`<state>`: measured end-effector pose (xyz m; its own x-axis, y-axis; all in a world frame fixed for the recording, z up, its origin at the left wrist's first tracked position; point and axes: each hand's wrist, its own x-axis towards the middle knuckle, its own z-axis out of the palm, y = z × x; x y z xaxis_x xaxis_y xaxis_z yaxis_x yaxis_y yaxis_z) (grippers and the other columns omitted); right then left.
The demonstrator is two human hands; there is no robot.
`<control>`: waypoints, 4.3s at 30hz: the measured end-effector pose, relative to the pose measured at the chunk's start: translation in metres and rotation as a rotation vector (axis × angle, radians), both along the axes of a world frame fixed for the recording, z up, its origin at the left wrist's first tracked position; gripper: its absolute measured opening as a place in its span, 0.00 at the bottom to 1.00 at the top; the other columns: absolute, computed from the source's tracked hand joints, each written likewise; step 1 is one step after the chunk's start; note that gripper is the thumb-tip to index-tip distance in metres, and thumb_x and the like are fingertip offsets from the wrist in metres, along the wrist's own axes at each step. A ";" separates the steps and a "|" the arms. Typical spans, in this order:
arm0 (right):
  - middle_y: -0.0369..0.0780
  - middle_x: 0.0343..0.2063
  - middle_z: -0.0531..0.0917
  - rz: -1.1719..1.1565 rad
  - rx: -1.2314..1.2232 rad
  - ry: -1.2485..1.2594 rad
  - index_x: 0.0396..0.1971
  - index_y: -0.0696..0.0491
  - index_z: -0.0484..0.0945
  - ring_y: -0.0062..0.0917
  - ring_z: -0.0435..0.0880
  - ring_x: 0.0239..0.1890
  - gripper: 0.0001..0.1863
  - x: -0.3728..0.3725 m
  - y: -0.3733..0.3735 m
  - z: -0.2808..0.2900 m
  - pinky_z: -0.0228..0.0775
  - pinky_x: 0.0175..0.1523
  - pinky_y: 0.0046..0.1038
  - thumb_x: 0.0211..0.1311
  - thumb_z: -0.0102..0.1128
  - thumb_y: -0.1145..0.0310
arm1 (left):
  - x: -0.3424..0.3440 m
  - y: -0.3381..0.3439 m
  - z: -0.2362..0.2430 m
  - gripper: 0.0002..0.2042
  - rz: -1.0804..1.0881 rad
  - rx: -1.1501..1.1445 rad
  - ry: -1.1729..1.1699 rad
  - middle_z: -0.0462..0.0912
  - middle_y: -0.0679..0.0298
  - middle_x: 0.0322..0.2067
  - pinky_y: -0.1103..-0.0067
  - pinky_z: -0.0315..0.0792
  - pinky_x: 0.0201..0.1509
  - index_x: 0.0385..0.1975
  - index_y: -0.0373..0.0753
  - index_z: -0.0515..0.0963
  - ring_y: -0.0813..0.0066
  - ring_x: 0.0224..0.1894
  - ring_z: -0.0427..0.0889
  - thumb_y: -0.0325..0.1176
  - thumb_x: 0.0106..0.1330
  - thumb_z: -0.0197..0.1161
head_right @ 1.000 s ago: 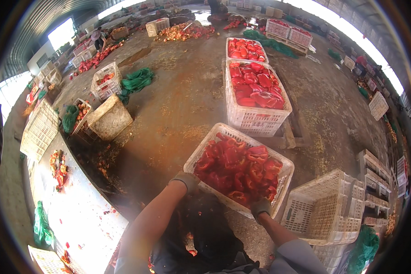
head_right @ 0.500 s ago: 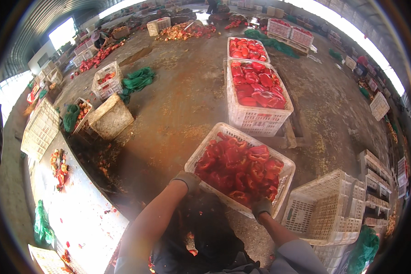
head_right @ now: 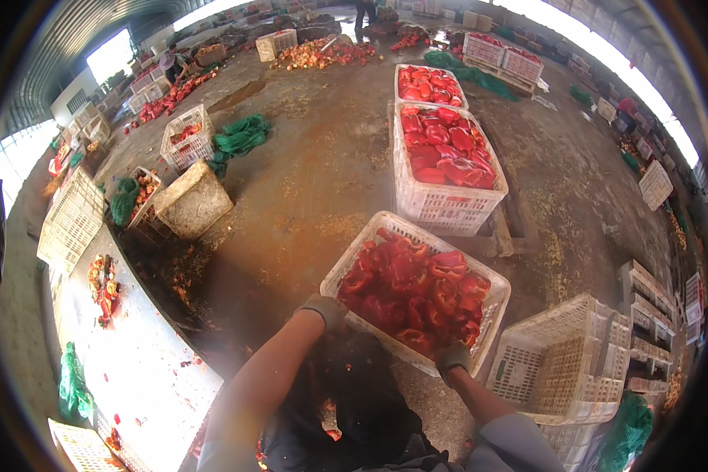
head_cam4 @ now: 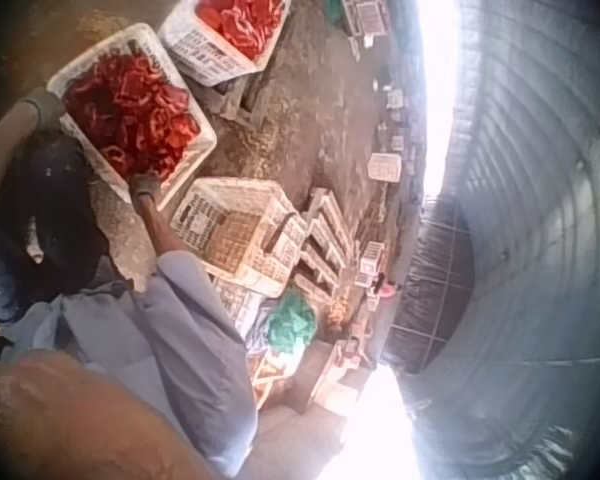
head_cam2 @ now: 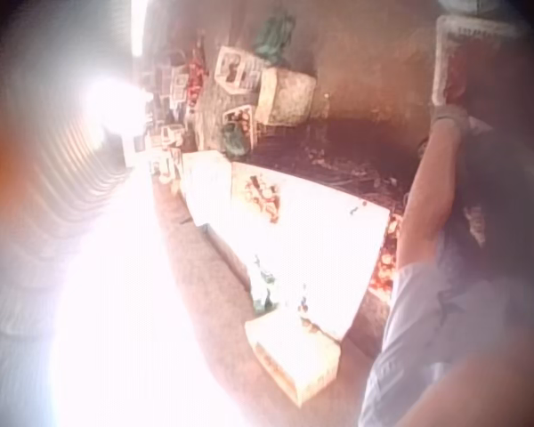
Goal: The person sits on the floor and cuts red bell peppers into pieces using a knife on a metal table, placing the cut pieces into a white crate. A coworker sweeps debris nearby.
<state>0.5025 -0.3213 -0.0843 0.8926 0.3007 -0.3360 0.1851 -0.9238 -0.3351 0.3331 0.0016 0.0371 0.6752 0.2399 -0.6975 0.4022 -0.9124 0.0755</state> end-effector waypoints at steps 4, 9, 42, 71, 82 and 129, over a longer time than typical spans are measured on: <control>0.56 0.54 0.90 -0.016 -0.070 0.057 0.60 0.51 0.88 0.51 0.89 0.60 0.27 0.004 -0.002 -0.002 0.82 0.63 0.51 0.71 0.60 0.49 | -0.002 -0.001 0.003 0.25 0.021 -0.007 -0.023 0.88 0.59 0.65 0.61 0.79 0.71 0.61 0.46 0.89 0.62 0.67 0.87 0.47 0.65 0.69; 0.57 0.51 0.90 0.023 0.028 0.005 0.57 0.53 0.88 0.52 0.89 0.58 0.25 0.004 -0.001 -0.009 0.82 0.62 0.50 0.71 0.60 0.53 | -0.004 0.001 -0.002 0.25 0.025 -0.003 -0.034 0.88 0.57 0.65 0.61 0.79 0.71 0.61 0.45 0.88 0.60 0.67 0.87 0.47 0.65 0.68; 0.57 0.51 0.91 0.053 -0.031 0.029 0.52 0.59 0.90 0.51 0.92 0.56 0.23 0.007 -0.002 -0.026 0.85 0.60 0.47 0.65 0.63 0.59 | -0.011 0.002 0.009 0.25 0.039 -0.026 -0.025 0.86 0.57 0.67 0.63 0.78 0.73 0.61 0.46 0.89 0.60 0.70 0.84 0.46 0.65 0.71; 0.57 0.51 0.90 0.027 -0.049 0.032 0.55 0.57 0.89 0.51 0.91 0.57 0.25 0.004 -0.001 -0.011 0.84 0.61 0.49 0.67 0.62 0.55 | -0.009 0.000 0.016 0.32 0.019 -0.018 -0.006 0.81 0.57 0.72 0.60 0.77 0.74 0.68 0.42 0.84 0.60 0.73 0.82 0.55 0.70 0.67; 0.58 0.52 0.90 0.033 -0.040 0.017 0.56 0.56 0.89 0.52 0.90 0.58 0.26 0.010 -0.005 -0.024 0.84 0.61 0.51 0.66 0.63 0.54 | -0.008 0.005 -0.003 0.30 0.039 -0.025 -0.046 0.82 0.56 0.71 0.61 0.78 0.73 0.67 0.44 0.85 0.59 0.72 0.83 0.53 0.68 0.67; 0.59 0.43 0.91 0.057 -0.001 -0.038 0.44 0.59 0.92 0.53 0.92 0.52 0.21 0.007 -0.006 -0.019 0.84 0.57 0.49 0.69 0.62 0.56 | -0.008 0.001 0.004 0.27 0.050 -0.012 -0.054 0.84 0.60 0.69 0.64 0.77 0.74 0.66 0.49 0.86 0.60 0.70 0.83 0.51 0.68 0.71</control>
